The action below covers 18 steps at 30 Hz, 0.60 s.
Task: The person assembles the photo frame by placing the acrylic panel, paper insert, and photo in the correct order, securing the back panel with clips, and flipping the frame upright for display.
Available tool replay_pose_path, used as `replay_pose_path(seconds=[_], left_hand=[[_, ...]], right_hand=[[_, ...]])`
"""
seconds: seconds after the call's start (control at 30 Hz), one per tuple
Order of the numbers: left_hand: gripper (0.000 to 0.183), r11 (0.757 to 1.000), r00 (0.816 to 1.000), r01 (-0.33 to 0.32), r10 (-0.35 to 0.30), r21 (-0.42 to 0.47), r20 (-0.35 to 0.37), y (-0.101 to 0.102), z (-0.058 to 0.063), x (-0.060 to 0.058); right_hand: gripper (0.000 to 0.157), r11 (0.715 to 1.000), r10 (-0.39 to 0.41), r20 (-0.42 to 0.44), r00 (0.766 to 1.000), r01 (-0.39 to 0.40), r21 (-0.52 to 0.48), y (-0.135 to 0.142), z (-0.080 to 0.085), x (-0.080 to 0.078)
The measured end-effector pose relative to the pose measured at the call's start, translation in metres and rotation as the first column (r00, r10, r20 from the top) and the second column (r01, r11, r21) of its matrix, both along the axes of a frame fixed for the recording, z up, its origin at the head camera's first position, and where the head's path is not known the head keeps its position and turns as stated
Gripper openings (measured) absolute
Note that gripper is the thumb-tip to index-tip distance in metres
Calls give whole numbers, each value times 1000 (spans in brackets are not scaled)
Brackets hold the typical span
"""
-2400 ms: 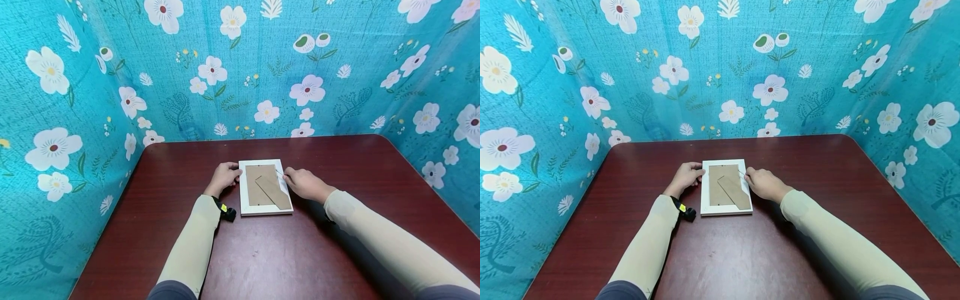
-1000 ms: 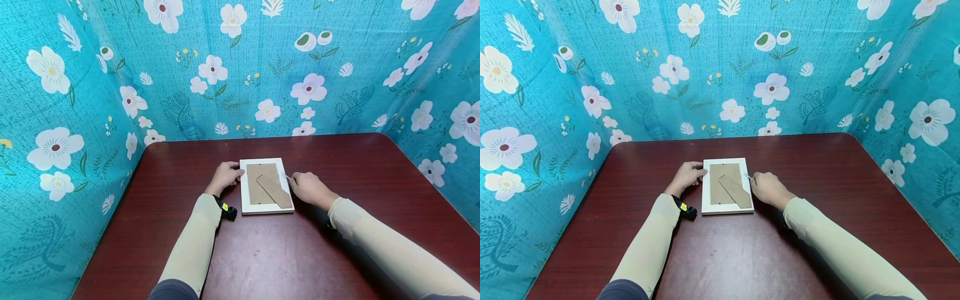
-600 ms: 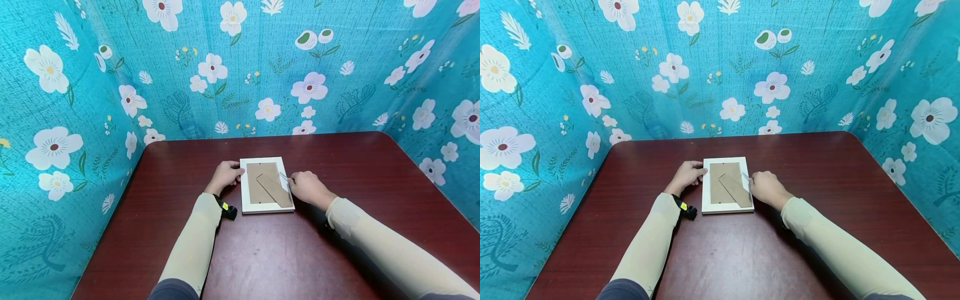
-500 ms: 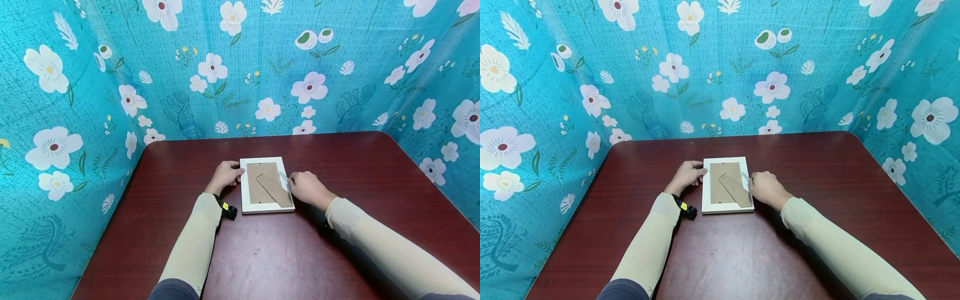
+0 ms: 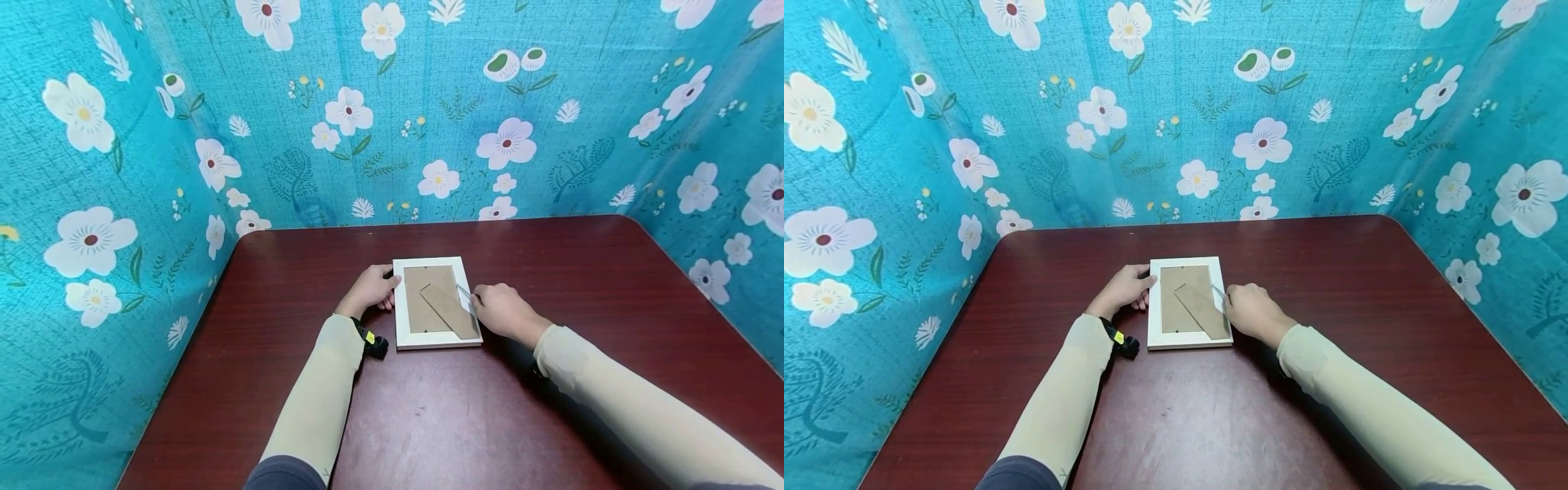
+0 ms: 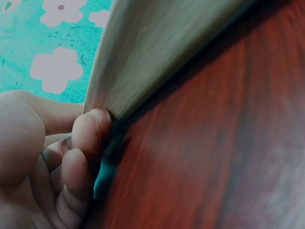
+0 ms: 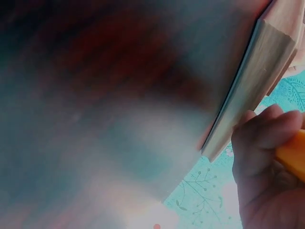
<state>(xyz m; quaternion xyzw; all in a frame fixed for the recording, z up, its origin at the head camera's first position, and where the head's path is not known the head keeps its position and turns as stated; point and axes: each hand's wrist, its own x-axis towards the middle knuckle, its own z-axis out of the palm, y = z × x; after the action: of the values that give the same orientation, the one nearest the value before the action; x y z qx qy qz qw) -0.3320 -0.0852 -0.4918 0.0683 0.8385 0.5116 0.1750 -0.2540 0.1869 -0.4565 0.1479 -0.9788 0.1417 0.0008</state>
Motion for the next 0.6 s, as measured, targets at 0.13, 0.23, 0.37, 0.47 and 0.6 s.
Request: replay_pose_path(seconds=[0.13, 0.23, 0.37, 0.47, 0.6], left_hand=[[51, 1000, 1000, 11, -11, 9, 6, 1, 1, 0], [46, 1000, 1000, 18, -18, 8, 0, 2, 3, 1], [41, 1000, 1000, 15, -15, 17, -3, 3, 4, 1], [41, 1000, 1000, 18, -18, 19, -3, 3, 3, 1], [37, 1000, 1000, 29, -29, 7, -4, 3, 0, 2]], right_hand=[[26, 1000, 25, -16, 1000, -25, 15, -1, -1, 1], [28, 999, 40, -46, 998, -39, 32, -3, 0, 1], [27, 997, 60, -98, 993, -55, 53, -7, -3, 3], [26, 996, 64, -121, 991, -56, 68, -9, -6, 4], [23, 995, 65, -150, 987, -53, 83, -11, -11, 7]])
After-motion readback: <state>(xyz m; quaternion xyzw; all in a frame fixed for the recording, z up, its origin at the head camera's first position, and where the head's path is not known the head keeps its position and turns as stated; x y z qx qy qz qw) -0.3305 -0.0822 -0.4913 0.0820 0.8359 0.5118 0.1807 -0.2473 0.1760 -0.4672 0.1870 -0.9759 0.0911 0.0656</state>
